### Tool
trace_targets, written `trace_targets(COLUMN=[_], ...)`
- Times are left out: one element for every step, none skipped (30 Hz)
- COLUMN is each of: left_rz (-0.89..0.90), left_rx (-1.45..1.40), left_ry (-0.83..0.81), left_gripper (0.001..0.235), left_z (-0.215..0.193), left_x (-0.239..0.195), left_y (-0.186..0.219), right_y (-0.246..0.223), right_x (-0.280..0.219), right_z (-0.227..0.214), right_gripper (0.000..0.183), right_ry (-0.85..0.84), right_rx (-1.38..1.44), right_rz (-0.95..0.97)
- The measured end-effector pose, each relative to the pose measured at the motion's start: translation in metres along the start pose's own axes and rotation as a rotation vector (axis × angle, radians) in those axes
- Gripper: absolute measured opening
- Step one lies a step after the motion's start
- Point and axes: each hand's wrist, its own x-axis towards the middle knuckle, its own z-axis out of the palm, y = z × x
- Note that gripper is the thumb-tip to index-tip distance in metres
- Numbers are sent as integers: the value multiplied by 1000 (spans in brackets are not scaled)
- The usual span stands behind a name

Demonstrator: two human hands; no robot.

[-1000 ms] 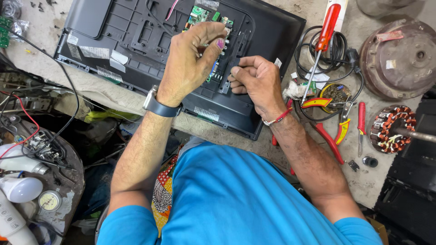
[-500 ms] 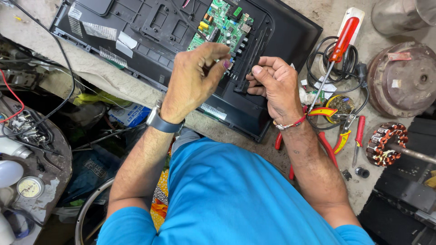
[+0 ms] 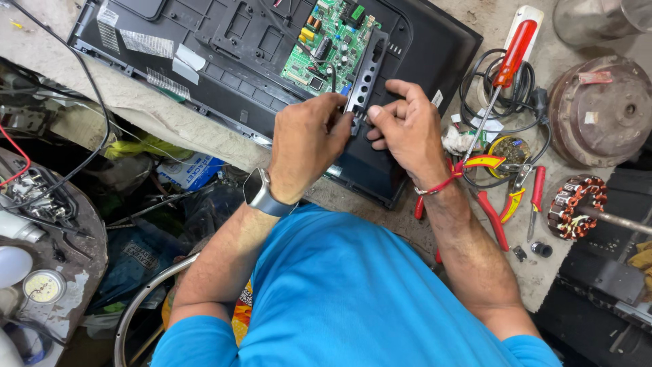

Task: The person uses a screwdriver to remove and install screws on a television's internal circuit board and metal bracket. They handle the bracket, align it with the board, and secure it with screws while working at a cluttered electronics repair bench.

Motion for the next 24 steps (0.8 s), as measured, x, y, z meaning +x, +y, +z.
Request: trace_targets(left_rz=[82,166,151,141,131,124,118,107,106,100,95,134,172,212,246,277,309,379,448,517,539,559,580,477], left_rx=[63,127,129,133,138,131,125,119,117,117,117,131,146,160,181,204,226,266,305,344,324,308,292,216], left_ry=[10,19,6,-5,-15,-19,-24,-27,-42,-55,-68,-64,-60,-52,-68,-83,-98,-106,-114,-122,-91,-60,-28,-18], left_gripper=[18,17,16,16,16,16,16,17,17,17,17,16,15,14,14,14,14,16,18,21,19,16,14,16], left_z=[2,3,3,3,3,2,1,0,-1,-3,-5,-6,-8,-11,-13,-16,-19,-20,-21,-19,-17,-14,-11,-6], left_x=[-2,-4,-6,-6,-5,-5,-4,-4,-3,-3,-3,-2,-1,2,5,9,13,18,24,31,38,45,53,60], left_y=[0,-1,-1,0,0,1,2,3,4,6,7,8,8,9,8,7,6,4,1,-1,-3,-6,-8,-11], right_y=[-2,-4,-5,-8,-10,-10,-11,-10,-9,-8,-8,-7,-7,-7,-9,-11,-12,-13,-14,-14,-12,-10,-7,-5], right_x=[0,1,0,2,3,4,4,4,4,3,2,1,-1,-3,-4,-7,-9,-13,-16,-20,-25,-30,-33,-34], right_z=[1,2,3,3,2,2,2,2,1,0,-1,-4,-7,-11,-17,-25,-31,-34,-37,-38,-36,-30,-22,-15], right_gripper=[56,61,63,66,68,69,69,69,69,68,67,67,66,66,60,54,48,37,27,18,17,16,14,16], right_ry=[-1,-2,-9,-15,-21,-24,-26,-31,-40,-52,-65,-72,-80,-87,-89,-92,-96,-56,-15,26,102,175,248,296], right_rx=[-61,-120,-140,-160,-180,-179,-178,-178,-155,-132,-110,-14,81,175,293,410,528,527,525,522,395,268,141,-55], right_rz=[-31,-62,-72,-86,-100,-96,-92,-85,-86,-85,-85,-117,-148,-183,-185,-187,-188,-218,-248,-278,-357,-436,-514,-665])
